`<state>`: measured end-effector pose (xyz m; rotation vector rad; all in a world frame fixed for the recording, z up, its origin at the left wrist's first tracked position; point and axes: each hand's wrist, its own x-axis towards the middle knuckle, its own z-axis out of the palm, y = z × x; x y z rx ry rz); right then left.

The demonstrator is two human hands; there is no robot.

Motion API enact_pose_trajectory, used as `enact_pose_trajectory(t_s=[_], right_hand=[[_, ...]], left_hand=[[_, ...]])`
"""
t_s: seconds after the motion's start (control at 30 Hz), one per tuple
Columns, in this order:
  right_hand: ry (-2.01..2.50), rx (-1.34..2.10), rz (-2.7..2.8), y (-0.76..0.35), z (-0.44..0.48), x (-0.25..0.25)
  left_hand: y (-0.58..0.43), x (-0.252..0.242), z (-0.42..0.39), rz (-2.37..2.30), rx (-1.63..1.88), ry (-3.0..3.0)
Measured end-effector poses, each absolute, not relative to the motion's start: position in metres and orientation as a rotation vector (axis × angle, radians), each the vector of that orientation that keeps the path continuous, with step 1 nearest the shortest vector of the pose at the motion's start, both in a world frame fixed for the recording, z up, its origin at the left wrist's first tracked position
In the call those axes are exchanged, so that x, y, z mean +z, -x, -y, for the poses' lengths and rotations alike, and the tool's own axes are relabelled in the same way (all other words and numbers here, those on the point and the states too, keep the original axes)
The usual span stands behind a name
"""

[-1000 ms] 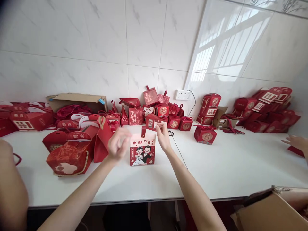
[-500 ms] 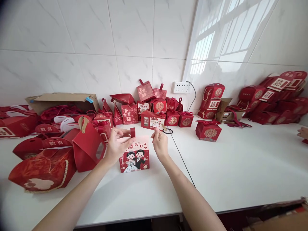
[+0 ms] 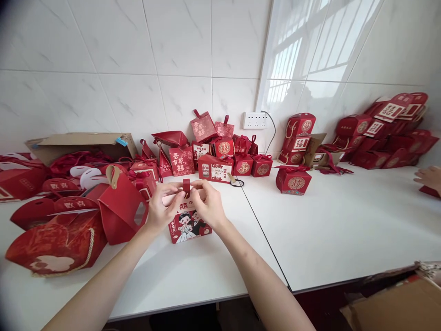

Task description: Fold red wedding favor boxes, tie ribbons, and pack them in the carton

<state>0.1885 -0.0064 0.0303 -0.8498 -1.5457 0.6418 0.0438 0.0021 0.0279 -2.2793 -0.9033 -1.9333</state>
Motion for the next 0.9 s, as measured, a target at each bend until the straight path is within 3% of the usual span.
enact_pose_trajectory(t_s=[0.2,0.9], right_hand=[[0.893,0.597,1.538,-0.1879,0.0063,0.0287],[0.951,0.534,1.465,-0.1804,0.0075,0.0282]], left_hand=[[-0.0441,0.0321,-0.0039,0.735,-1.809,2.386],[-0.0438,0.0304,-0.0020,0.825,-1.767,2.347]])
